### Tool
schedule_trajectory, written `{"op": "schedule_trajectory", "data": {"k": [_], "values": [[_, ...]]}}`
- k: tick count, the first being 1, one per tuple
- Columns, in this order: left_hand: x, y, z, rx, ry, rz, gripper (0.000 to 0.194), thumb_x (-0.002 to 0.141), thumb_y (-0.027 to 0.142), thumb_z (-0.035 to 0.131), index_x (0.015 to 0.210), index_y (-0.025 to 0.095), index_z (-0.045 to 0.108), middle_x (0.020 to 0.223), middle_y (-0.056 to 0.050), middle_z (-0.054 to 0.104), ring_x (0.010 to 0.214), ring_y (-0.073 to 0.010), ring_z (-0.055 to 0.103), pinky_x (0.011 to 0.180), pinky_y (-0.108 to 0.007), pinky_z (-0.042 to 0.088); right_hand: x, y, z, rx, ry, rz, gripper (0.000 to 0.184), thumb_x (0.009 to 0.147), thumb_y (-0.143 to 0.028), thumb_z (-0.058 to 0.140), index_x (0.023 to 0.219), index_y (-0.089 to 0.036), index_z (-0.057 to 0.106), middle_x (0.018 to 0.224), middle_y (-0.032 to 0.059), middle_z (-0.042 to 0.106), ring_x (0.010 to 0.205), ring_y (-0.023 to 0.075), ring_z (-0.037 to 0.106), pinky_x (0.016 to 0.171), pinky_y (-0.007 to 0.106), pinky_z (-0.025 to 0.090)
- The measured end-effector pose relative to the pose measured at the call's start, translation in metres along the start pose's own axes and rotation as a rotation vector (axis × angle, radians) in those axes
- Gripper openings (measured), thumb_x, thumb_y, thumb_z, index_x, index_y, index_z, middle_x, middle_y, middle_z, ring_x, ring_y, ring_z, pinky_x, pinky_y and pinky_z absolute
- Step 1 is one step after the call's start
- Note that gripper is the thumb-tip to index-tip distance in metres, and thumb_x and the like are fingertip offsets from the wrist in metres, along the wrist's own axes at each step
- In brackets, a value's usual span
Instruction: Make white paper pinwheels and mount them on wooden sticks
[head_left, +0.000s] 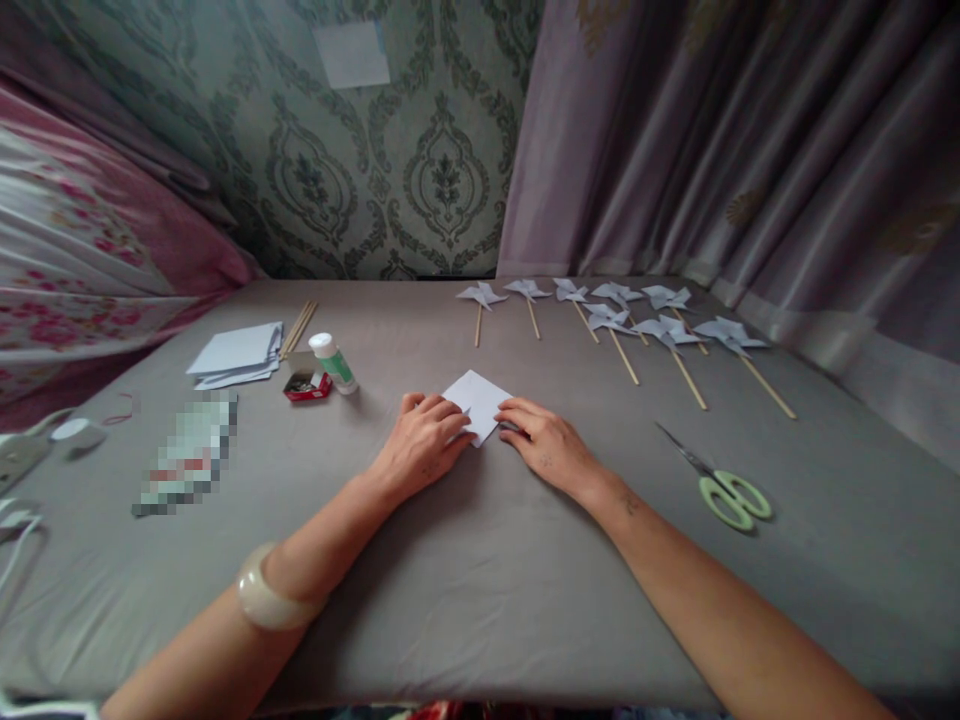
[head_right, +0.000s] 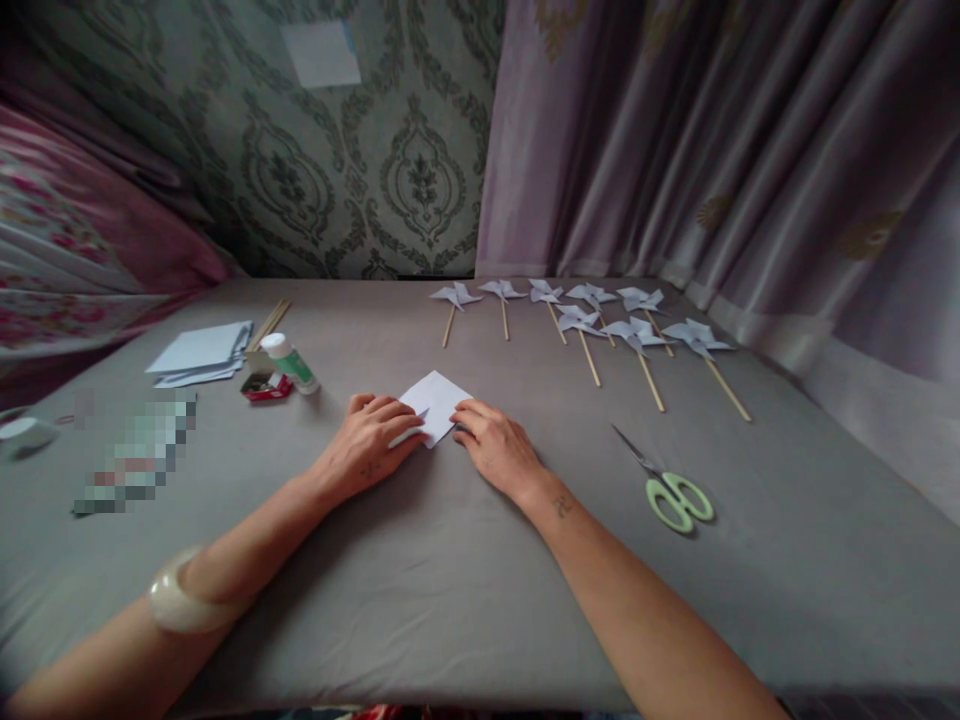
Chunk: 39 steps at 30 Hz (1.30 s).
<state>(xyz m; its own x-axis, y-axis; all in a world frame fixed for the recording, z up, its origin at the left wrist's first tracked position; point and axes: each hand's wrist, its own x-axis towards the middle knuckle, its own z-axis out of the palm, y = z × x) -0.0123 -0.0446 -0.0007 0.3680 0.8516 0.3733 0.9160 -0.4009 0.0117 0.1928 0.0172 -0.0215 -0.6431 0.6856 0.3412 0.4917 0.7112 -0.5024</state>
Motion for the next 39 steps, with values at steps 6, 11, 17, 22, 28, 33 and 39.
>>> {"op": "schedule_trajectory", "data": {"k": [6,11,17,22,28,33,39], "values": [[0.002,0.019,0.002,0.004,-0.099,-0.011,0.020,0.090,0.032,0.052,0.092,0.019,0.068,0.089,-0.006,0.070,0.090,-0.0217,0.059,0.078,-0.037,0.033,0.002,-0.005,0.000,-0.108,-0.054,-0.025,0.024,0.090,-0.021,0.054,0.111,-0.020,0.066,0.121,0.0065,0.064,0.109,0.0208,0.058,0.096,0.037,0.046],[0.004,0.019,0.003,0.013,-0.101,-0.034,0.019,0.089,0.032,0.054,0.089,0.019,0.069,0.088,-0.006,0.071,0.088,-0.0220,0.059,0.077,-0.037,0.035,0.004,-0.011,-0.002,-0.123,-0.061,-0.003,0.023,0.090,-0.022,0.054,0.109,-0.019,0.066,0.119,0.0079,0.065,0.109,0.0212,0.058,0.095,0.035,0.046],[0.005,0.021,0.001,0.022,-0.117,-0.065,0.019,0.089,0.029,0.053,0.086,0.019,0.070,0.088,-0.005,0.071,0.087,-0.0217,0.059,0.078,-0.037,0.035,0.003,-0.012,-0.003,-0.115,-0.078,-0.033,0.023,0.089,-0.022,0.055,0.111,-0.020,0.064,0.118,0.0076,0.065,0.108,0.0201,0.058,0.093,0.034,0.047],[0.007,0.022,-0.001,-0.034,-0.139,-0.125,0.024,0.084,0.040,0.060,0.091,0.019,0.069,0.094,-0.006,0.071,0.093,-0.0233,0.059,0.081,-0.038,0.037,0.007,-0.011,-0.004,-0.169,-0.113,-0.049,0.019,0.091,-0.024,0.053,0.106,-0.019,0.065,0.116,0.0071,0.065,0.105,0.0196,0.060,0.087,0.031,0.047],[0.008,0.025,-0.003,-0.041,-0.182,-0.172,0.019,0.084,0.033,0.059,0.091,0.019,0.070,0.098,-0.007,0.070,0.095,-0.0245,0.059,0.079,-0.039,0.040,0.010,-0.016,-0.002,-0.278,-0.150,-0.070,0.021,0.094,-0.023,0.048,0.101,-0.018,0.066,0.111,0.0085,0.065,0.100,0.0192,0.061,0.081,0.029,0.046],[0.008,0.028,0.001,-0.005,-0.149,-0.167,0.019,0.085,0.030,0.056,0.087,0.019,0.071,0.093,-0.008,0.070,0.093,-0.0251,0.059,0.077,-0.038,0.042,0.008,-0.014,-0.006,-0.168,-0.136,-0.044,0.021,0.091,-0.020,0.051,0.106,-0.021,0.065,0.114,0.0065,0.064,0.101,0.0184,0.061,0.083,0.029,0.047],[0.011,0.028,0.003,0.046,-0.156,-0.161,0.020,0.087,0.025,0.052,0.081,0.017,0.070,0.087,-0.010,0.069,0.088,-0.0244,0.059,0.074,-0.037,0.043,0.006,-0.012,-0.007,-0.092,-0.133,-0.054,0.024,0.089,-0.020,0.053,0.111,-0.020,0.064,0.118,0.0069,0.063,0.107,0.0186,0.059,0.091,0.030,0.045]]}}
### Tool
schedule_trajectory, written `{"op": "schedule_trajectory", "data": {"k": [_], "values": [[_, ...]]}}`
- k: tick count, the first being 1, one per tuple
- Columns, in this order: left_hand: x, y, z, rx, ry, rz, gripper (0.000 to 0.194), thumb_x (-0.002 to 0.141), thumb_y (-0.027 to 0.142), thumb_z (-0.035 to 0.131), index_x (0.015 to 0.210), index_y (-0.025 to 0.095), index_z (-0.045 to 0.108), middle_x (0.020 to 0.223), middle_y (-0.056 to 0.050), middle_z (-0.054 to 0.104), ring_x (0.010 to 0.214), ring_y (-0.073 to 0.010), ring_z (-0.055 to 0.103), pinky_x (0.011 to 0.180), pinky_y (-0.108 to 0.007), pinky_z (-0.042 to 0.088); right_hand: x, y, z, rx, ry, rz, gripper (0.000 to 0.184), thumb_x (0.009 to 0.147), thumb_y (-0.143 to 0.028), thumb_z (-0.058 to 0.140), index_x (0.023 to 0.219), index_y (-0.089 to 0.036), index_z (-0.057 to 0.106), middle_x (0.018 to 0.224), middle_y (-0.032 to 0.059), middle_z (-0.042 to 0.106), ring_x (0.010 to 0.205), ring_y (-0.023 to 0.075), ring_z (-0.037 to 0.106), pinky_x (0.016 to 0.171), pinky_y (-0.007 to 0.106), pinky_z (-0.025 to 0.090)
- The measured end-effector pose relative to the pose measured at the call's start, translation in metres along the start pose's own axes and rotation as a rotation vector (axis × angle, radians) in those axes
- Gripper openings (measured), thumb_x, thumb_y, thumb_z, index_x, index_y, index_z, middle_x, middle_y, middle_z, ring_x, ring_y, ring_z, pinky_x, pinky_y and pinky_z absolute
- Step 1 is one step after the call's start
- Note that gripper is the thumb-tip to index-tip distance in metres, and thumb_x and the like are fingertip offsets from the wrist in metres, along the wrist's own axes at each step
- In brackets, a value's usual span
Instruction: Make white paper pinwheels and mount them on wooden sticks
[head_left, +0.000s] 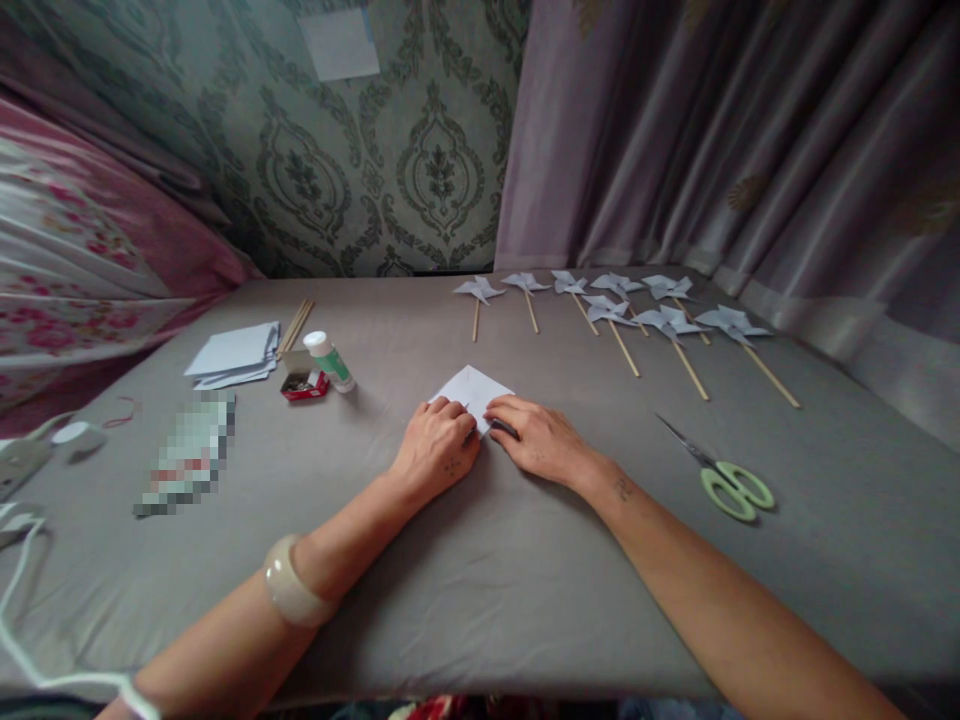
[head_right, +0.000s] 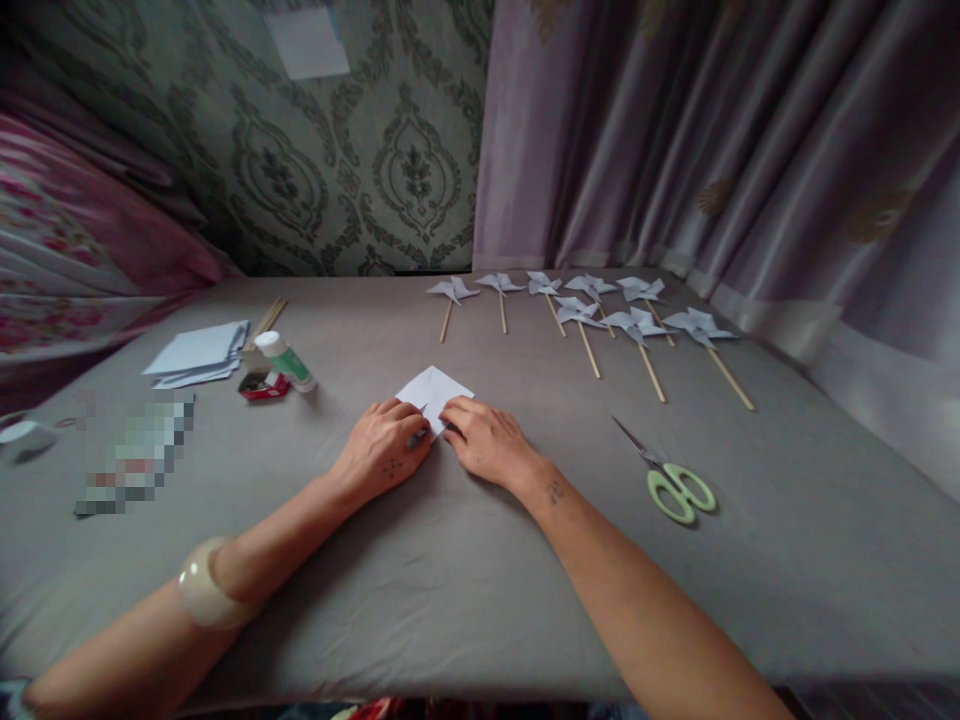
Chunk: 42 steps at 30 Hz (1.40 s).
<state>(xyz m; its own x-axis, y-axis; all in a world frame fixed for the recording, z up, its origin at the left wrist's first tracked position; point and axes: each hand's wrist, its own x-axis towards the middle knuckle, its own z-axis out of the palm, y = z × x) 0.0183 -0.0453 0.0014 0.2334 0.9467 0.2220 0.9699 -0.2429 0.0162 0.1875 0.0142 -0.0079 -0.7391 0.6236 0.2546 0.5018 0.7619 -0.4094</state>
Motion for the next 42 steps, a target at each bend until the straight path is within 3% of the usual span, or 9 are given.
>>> {"op": "schedule_trajectory", "data": {"k": [9,16,25,31,37,42], "values": [[-0.007,-0.003,-0.004,-0.123,-0.001,-0.018,0.017,0.083,0.029,0.059,0.092,0.018,0.068,0.096,-0.007,0.070,0.094,-0.0246,0.060,0.079,-0.037,0.043,0.005,-0.001,0.003,-0.224,-0.043,-0.086,0.019,0.093,-0.023,0.049,0.101,-0.020,0.065,0.109,0.0068,0.064,0.094,0.0175,0.062,0.078,0.028,0.045],[-0.002,-0.007,0.002,-0.004,0.043,0.053,0.019,0.089,0.029,0.051,0.087,0.017,0.067,0.090,-0.008,0.070,0.091,-0.0243,0.058,0.077,-0.038,0.038,0.007,-0.003,0.003,-0.284,-0.024,-0.086,0.025,0.096,-0.024,0.042,0.097,-0.018,0.066,0.104,0.0098,0.064,0.089,0.0192,0.061,0.075,0.031,0.042],[0.007,-0.014,0.009,-0.054,0.121,0.135,0.027,0.093,0.025,0.044,0.077,0.018,0.065,0.080,-0.007,0.068,0.090,-0.0230,0.055,0.084,-0.041,0.032,0.007,0.001,0.005,-0.220,0.169,-0.040,0.013,0.088,-0.023,0.056,0.090,-0.021,0.069,0.113,0.0062,0.065,0.108,0.0238,0.049,0.092,0.041,0.030],[0.011,-0.021,0.013,-0.136,0.167,0.073,0.021,0.090,0.028,0.051,0.081,0.020,0.068,0.089,-0.006,0.071,0.092,-0.0224,0.057,0.083,-0.040,0.033,0.012,0.001,0.009,-0.209,0.173,-0.022,0.014,0.089,-0.025,0.055,0.091,-0.021,0.068,0.099,0.0055,0.070,0.099,0.0220,0.054,0.094,0.042,0.024],[0.010,-0.022,0.009,-0.158,0.267,0.051,0.025,0.090,0.019,0.044,0.097,0.021,0.068,0.102,-0.006,0.071,0.102,-0.0209,0.058,0.092,-0.043,0.029,0.011,-0.003,0.010,-0.192,0.179,0.004,0.019,0.092,-0.026,0.052,0.087,-0.021,0.070,0.094,0.0053,0.070,0.093,0.0202,0.055,0.091,0.040,0.025],[0.009,-0.025,0.009,-0.129,0.195,0.092,0.019,0.089,0.024,0.050,0.086,0.023,0.069,0.106,-0.003,0.071,0.110,-0.0239,0.054,0.093,-0.044,0.027,0.007,-0.005,0.012,-0.079,0.177,0.062,0.015,0.088,-0.027,0.059,0.080,-0.021,0.070,0.095,0.0040,0.069,0.094,0.0194,0.056,0.090,0.039,0.027]]}}
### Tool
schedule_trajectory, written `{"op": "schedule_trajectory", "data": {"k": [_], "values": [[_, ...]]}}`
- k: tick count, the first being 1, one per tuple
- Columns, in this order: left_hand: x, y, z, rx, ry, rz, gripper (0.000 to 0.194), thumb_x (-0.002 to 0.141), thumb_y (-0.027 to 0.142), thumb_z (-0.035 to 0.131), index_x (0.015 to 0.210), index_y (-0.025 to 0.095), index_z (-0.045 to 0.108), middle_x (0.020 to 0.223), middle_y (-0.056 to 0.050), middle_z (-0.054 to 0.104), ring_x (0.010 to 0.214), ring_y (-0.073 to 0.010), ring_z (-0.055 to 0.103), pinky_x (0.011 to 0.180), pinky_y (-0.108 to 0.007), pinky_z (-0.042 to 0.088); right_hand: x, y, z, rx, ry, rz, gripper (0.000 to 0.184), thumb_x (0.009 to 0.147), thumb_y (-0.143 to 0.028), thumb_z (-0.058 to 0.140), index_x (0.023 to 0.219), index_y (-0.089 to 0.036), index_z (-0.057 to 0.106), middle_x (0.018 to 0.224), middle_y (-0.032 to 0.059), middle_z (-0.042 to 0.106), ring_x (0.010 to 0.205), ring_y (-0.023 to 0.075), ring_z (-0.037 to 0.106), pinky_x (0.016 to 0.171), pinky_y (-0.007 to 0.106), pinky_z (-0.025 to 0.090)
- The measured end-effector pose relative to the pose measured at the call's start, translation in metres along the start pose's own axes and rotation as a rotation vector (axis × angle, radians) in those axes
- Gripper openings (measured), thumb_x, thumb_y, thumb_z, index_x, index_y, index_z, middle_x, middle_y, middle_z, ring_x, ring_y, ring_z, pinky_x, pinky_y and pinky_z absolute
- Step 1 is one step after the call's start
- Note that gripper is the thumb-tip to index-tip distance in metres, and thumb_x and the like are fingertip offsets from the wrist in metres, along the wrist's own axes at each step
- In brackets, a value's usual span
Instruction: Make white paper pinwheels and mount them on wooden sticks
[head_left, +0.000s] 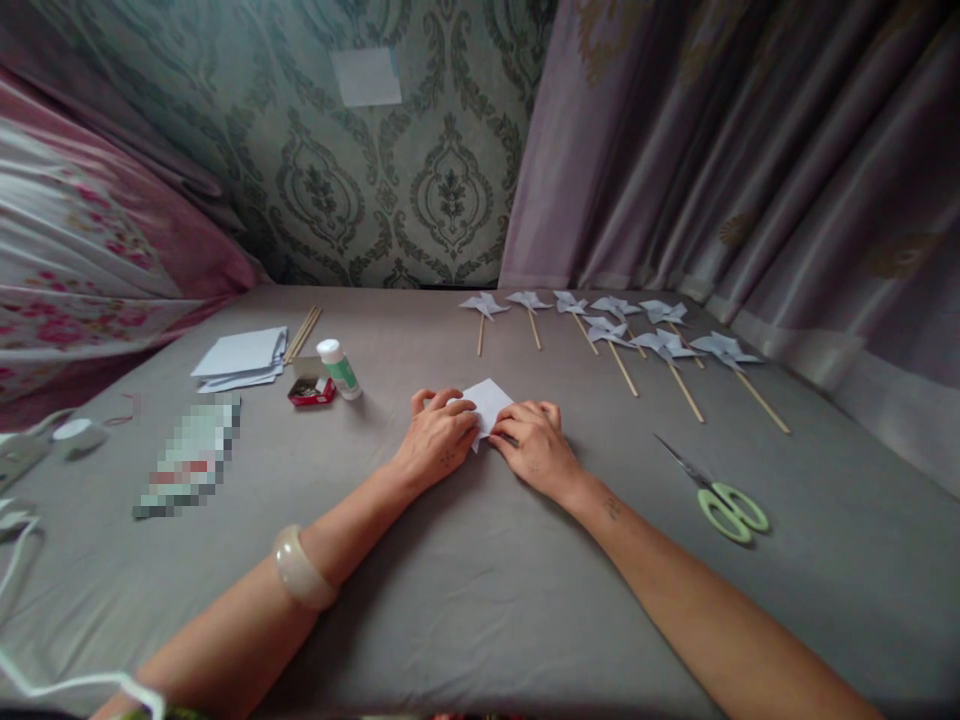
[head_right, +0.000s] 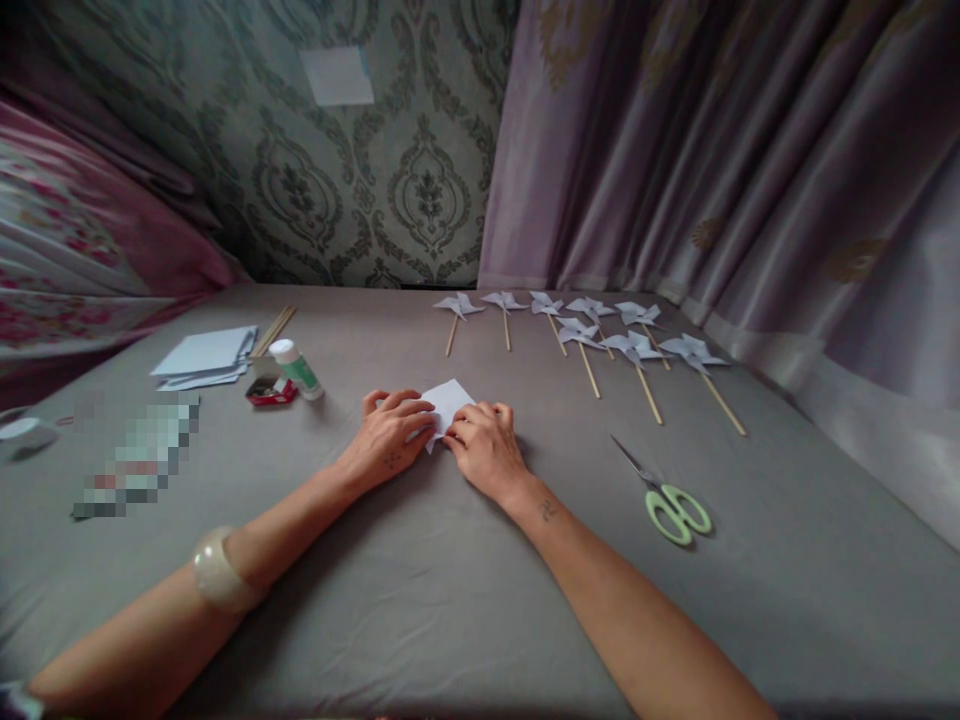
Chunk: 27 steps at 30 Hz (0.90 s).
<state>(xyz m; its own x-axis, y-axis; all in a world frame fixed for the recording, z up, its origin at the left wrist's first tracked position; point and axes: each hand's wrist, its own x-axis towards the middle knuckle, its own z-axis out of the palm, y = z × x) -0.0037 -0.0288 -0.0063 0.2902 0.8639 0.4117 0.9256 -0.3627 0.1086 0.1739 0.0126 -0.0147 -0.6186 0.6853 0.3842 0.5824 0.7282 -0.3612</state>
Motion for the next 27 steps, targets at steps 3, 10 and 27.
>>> {"op": "schedule_trajectory", "data": {"k": [3,10,27], "values": [[-0.001,-0.002,0.001,-0.003,-0.040,0.014,0.019,0.088,0.023,0.052,0.082,0.022,0.069,0.104,-0.003,0.072,0.113,-0.0252,0.053,0.094,-0.046,0.025,0.002,0.002,0.002,0.051,0.010,0.093,0.014,0.086,-0.028,0.062,0.077,-0.022,0.071,0.096,0.0038,0.069,0.094,0.0196,0.056,0.087,0.038,0.030],[-0.001,-0.002,-0.001,0.008,-0.068,0.069,0.023,0.090,0.022,0.047,0.084,0.022,0.069,0.099,-0.003,0.072,0.117,-0.0265,0.049,0.098,-0.048,0.021,0.015,0.003,-0.002,0.054,-0.083,0.169,0.013,0.085,-0.024,0.060,0.077,-0.021,0.071,0.099,0.0050,0.067,0.098,0.0218,0.055,0.086,0.040,0.032],[0.001,0.004,0.002,0.094,-0.041,0.059,0.018,0.088,0.020,0.050,0.083,0.019,0.067,0.089,-0.006,0.069,0.099,-0.0247,0.050,0.090,-0.044,0.026,0.028,0.005,0.013,0.021,-0.030,0.341,0.015,0.083,-0.028,0.059,0.073,-0.019,0.065,0.093,0.0066,0.065,0.094,0.0218,0.056,0.079,0.033,0.035]]}}
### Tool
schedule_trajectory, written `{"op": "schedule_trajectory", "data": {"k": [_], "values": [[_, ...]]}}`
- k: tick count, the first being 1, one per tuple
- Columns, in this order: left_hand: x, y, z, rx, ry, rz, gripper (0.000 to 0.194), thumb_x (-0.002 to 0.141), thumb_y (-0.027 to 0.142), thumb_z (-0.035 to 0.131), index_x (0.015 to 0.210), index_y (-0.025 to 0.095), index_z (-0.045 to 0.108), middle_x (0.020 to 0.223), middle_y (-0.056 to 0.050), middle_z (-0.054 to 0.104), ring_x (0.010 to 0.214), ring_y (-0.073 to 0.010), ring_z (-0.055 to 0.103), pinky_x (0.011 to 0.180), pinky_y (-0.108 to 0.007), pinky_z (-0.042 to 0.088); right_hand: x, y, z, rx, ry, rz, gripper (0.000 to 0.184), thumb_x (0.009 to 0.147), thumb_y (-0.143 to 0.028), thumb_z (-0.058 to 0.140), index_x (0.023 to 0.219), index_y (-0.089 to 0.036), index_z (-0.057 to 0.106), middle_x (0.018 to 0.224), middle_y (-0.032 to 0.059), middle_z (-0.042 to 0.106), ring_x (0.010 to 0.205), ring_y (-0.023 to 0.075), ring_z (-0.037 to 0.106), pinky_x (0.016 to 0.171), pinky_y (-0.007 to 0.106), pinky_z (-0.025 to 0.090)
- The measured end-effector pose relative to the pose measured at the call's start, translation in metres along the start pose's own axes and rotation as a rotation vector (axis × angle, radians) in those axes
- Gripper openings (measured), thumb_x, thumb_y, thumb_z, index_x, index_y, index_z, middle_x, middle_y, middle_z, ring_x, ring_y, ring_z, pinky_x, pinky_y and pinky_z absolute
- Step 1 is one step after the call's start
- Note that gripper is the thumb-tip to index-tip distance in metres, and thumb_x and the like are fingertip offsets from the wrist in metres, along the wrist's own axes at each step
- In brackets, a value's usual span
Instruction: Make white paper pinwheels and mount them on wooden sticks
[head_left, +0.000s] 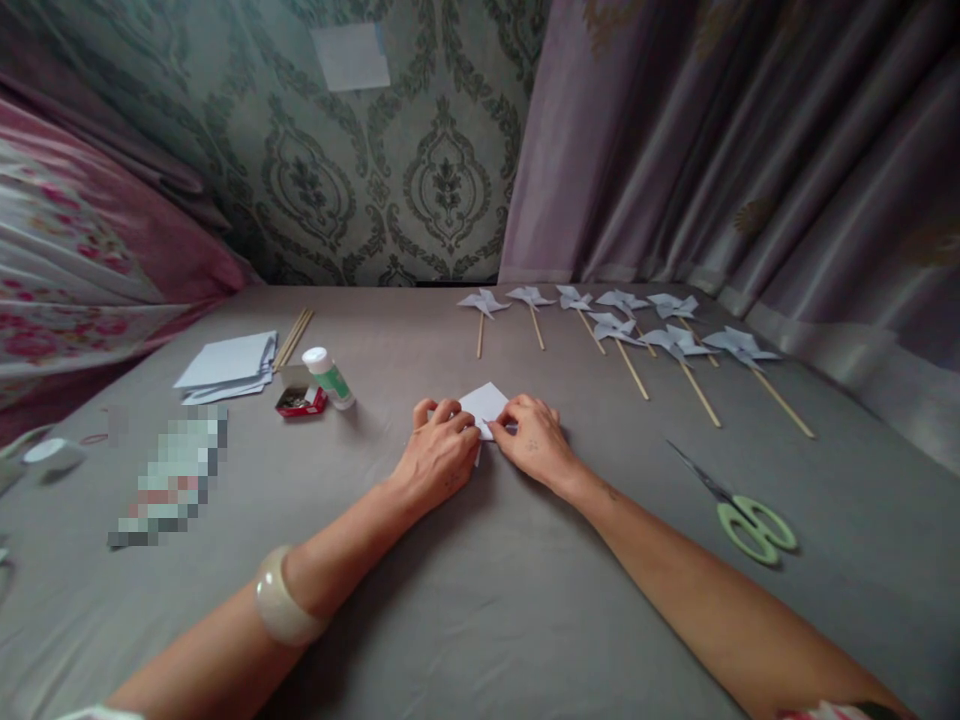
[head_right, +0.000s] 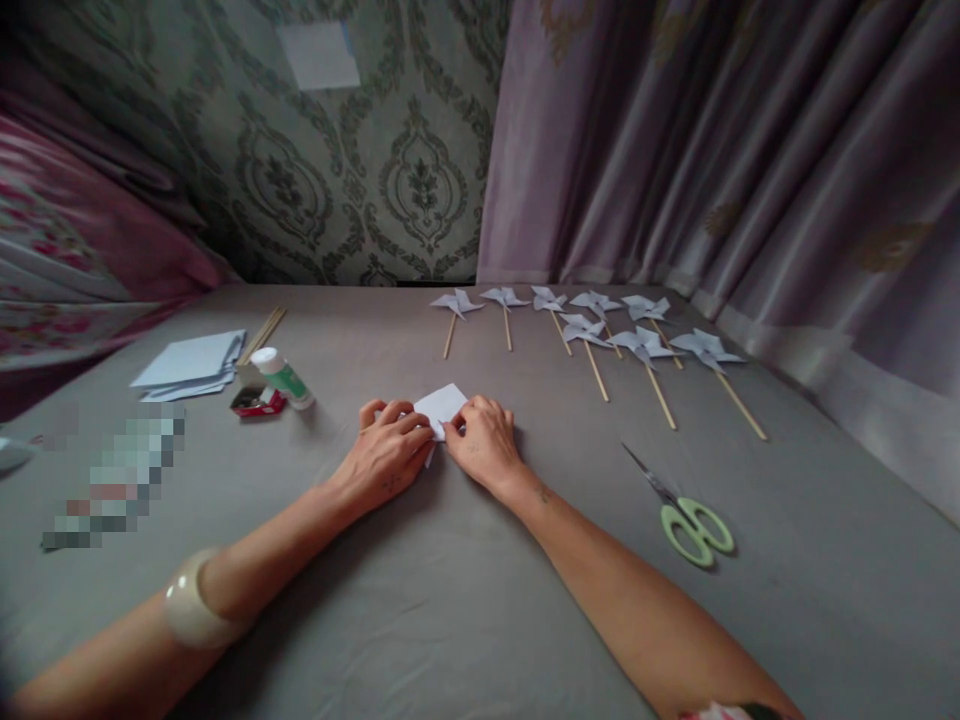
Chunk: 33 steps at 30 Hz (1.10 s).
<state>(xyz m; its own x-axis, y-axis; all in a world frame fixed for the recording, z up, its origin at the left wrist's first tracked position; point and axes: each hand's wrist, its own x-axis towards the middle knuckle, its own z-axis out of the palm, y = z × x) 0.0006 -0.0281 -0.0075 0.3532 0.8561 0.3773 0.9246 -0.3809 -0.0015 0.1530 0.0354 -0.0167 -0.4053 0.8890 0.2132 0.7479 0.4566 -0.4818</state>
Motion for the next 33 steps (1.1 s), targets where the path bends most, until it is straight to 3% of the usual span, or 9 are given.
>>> {"op": "schedule_trajectory", "data": {"k": [14,33], "values": [[-0.002,0.001,0.001,-0.005,0.022,0.001,0.018,0.086,0.019,0.051,0.098,0.021,0.065,0.093,-0.005,0.069,0.098,-0.0250,0.051,0.089,-0.044,0.025,0.006,0.000,0.001,0.059,0.004,0.064,0.016,0.079,-0.026,0.062,0.065,-0.019,0.062,0.083,0.0042,0.066,0.083,0.0185,0.060,0.078,0.032,0.040],[-0.003,0.002,0.001,-0.003,-0.010,-0.006,0.023,0.087,0.020,0.050,0.104,0.022,0.066,0.099,-0.006,0.067,0.100,-0.0257,0.048,0.091,-0.045,0.025,0.010,0.002,-0.001,0.140,-0.043,0.119,0.016,0.075,-0.027,0.065,0.062,-0.019,0.064,0.079,0.0031,0.066,0.073,0.0154,0.060,0.072,0.028,0.042]]}}
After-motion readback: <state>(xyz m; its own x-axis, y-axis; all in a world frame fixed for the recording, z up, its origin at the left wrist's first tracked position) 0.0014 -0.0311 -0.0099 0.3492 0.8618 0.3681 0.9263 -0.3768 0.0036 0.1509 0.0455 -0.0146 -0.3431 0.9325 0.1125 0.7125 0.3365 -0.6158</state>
